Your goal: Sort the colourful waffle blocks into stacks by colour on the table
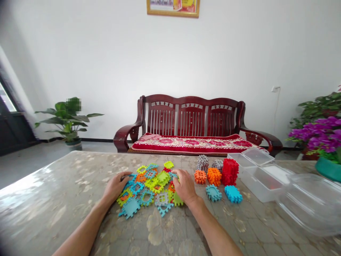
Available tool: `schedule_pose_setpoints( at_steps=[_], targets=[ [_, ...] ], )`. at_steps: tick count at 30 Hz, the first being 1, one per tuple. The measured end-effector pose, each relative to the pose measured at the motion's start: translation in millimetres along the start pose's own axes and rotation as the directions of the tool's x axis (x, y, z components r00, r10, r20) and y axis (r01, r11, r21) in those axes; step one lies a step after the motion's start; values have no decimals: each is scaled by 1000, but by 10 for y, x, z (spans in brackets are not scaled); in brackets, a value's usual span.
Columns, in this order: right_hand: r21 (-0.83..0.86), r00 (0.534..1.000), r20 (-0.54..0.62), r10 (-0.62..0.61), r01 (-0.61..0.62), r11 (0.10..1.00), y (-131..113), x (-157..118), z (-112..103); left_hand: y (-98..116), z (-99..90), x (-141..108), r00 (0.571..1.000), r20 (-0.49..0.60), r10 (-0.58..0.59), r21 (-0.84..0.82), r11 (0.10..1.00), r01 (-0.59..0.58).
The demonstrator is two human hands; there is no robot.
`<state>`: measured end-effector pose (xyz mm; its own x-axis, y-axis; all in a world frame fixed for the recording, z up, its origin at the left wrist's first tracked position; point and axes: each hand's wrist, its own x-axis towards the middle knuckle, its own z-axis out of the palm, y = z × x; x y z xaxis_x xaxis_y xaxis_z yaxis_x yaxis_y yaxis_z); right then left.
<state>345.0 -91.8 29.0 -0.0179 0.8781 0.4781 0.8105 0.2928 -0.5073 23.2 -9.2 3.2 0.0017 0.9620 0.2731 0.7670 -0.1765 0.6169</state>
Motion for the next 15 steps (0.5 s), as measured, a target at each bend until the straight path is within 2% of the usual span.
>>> schedule_pose_setpoints(
  at_steps=[5,7,11,15],
  targets=[
    [-164,968,251,-1,44,986,-126,203,159,-30,21,5,1000,-7,3,-16,1000,-3],
    [-185,950,312,-2,63,981,-142,230,192,-39,25,6,1000,-7,3,-19,1000,-3],
    [-173,953,304,-18,73,982,-160,279,177,-59,40,12,1000,6,-5,-20,1000,5],
    [-340,965,218,144,-63,938,-158,449,162,-96,71,23,1000,1,10,-34,999,-10]
  ],
)
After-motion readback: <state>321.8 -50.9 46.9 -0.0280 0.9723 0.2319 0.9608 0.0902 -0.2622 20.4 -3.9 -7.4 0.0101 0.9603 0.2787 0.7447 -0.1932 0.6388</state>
